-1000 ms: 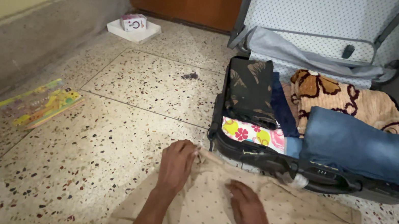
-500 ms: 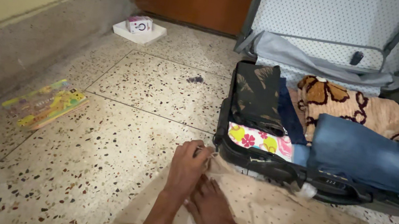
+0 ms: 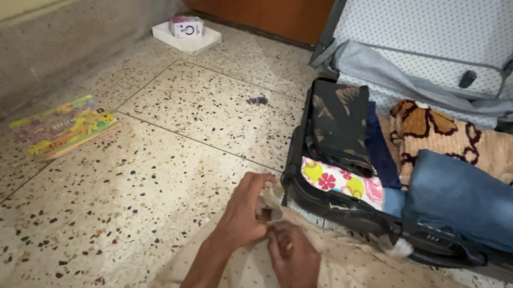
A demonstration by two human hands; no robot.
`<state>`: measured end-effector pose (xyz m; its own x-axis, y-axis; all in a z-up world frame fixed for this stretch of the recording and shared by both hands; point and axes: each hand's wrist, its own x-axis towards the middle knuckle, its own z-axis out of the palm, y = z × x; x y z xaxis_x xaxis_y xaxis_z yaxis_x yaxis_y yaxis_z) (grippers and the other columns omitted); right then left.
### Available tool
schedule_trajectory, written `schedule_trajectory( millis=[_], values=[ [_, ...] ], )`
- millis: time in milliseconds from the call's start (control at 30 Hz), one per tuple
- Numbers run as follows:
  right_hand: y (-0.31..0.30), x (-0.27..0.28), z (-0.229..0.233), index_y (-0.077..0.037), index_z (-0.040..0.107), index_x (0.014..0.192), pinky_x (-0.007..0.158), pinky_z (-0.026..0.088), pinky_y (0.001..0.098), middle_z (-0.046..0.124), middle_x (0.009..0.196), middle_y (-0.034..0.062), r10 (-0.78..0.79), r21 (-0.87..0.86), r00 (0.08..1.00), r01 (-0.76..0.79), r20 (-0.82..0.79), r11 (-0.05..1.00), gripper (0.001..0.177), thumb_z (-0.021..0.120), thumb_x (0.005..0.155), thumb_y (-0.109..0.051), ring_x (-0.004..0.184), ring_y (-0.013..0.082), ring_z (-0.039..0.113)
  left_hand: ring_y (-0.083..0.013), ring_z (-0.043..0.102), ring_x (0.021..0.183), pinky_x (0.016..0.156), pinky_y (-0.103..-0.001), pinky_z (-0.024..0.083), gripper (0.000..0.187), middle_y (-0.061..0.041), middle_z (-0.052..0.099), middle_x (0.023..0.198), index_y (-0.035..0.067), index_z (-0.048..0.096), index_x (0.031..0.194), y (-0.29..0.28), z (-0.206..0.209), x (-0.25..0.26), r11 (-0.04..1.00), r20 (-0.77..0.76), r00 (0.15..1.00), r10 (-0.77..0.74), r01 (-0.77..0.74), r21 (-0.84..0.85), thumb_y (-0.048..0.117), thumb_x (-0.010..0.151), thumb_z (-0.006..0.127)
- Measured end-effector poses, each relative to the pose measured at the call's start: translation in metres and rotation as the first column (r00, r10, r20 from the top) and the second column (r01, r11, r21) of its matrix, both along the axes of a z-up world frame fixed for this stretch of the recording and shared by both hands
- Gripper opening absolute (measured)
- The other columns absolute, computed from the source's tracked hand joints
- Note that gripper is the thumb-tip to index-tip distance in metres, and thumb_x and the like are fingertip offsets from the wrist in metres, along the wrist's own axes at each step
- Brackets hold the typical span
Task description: The person folds a pair of jeans and a light-colored top by hand on the floor and places them into an open suitcase.
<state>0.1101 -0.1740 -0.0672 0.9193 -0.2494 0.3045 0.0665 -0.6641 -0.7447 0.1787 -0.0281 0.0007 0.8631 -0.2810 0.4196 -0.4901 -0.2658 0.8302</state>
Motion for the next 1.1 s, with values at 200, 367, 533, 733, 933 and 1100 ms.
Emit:
schedule_trajectory(
  millis=[200, 367, 533, 733, 933, 1100],
  values=[
    [-0.007, -0.001, 0.023, -0.010, 0.066, 0.103, 0.072, 0.058, 0.0390, 0.070, 0.105, 0.0080, 0.156, -0.186, 0.939, -0.101, 0.307, 0.977, 0.027, 0.079, 0.080, -0.016, 0.089, 0.0291, 0.071, -0.0319, 0.064, 0.105, 0.086, -0.037, 0.055, 0.059, -0.014, 0.058, 0.113, 0.013, 0.063, 0.122, -0.005, -0.030, 0.004, 0.999, -0.029, 0.999, -0.032, 0.032, 0.001, -0.008, 0.068, 0.070],
    [-0.019, 0.003, 0.013, -0.014, 0.069, 0.104, 0.067, 0.055, 0.0465, 0.066, 0.103, 0.0063, 0.271, -0.506, 0.962, -0.220, 0.030, 0.834, 0.022, 0.069, 0.082, -0.013, 0.088, 0.0319, 0.069, -0.0313, 0.066, 0.113, 0.096, -0.037, 0.054, 0.051, -0.013, 0.062, 0.116, 0.011, 0.068, 0.117, -0.006, -0.043, 0.004, 0.997, -0.031, 0.998, -0.054, 0.052, -0.065, -0.009, 0.070, 0.064],
    [-0.036, 0.007, 0.008, -0.016, 0.069, 0.101, 0.068, 0.058, 0.0461, 0.067, 0.099, 0.0041, 0.196, -0.548, 0.981, -0.166, -0.004, 0.820, 0.015, 0.067, 0.087, -0.021, 0.088, 0.0285, 0.071, -0.0331, 0.060, 0.109, 0.094, -0.041, 0.051, 0.058, -0.011, 0.060, 0.113, 0.015, 0.070, 0.111, -0.001, -0.025, -0.001, 0.980, -0.033, 0.999, -0.022, 0.028, 0.198, -0.003, 0.058, 0.082],
    [-0.052, 0.004, 0.033, -0.015, 0.070, 0.103, 0.064, 0.058, 0.0471, 0.067, 0.093, 0.0086, 0.179, -0.602, 0.983, -0.162, -0.031, 0.782, 0.028, 0.072, 0.078, -0.028, 0.080, 0.0309, 0.071, -0.0339, 0.061, 0.107, 0.093, -0.042, 0.051, 0.041, -0.009, 0.065, 0.108, 0.012, 0.071, 0.106, -0.001, -0.043, 0.005, 0.959, 0.216, 0.976, 0.016, -0.077, 0.274, -0.004, 0.069, 0.076],
    [-0.053, 0.019, 0.038, -0.014, 0.067, 0.098, 0.063, 0.056, 0.0476, 0.071, 0.088, 0.0105, 0.146, -0.545, 0.989, -0.106, 0.031, 0.832, 0.018, 0.067, 0.092, -0.031, 0.074, 0.0352, 0.071, -0.0385, 0.062, 0.098, 0.086, -0.048, 0.051, 0.029, -0.016, 0.065, 0.106, 0.008, 0.068, 0.116, -0.006, -0.031, 0.004, 0.928, 0.173, 0.946, 0.274, -0.307, 0.211, 0.004, 0.088, 0.065],
    [-0.039, 0.040, 0.063, -0.010, 0.064, 0.115, 0.067, 0.054, 0.0485, 0.074, 0.079, 0.0180, -0.019, -0.295, 1.000, 0.017, -0.004, 0.955, 0.025, 0.065, 0.095, -0.025, 0.076, 0.0396, 0.071, -0.0352, 0.072, 0.087, 0.081, -0.046, 0.056, 0.025, -0.017, 0.071, 0.094, 0.010, 0.063, 0.125, -0.009, -0.037, 0.015, 0.902, -0.283, 0.862, 0.420, -0.363, 0.233, 0.022, 0.105, 0.054]
  ],
)
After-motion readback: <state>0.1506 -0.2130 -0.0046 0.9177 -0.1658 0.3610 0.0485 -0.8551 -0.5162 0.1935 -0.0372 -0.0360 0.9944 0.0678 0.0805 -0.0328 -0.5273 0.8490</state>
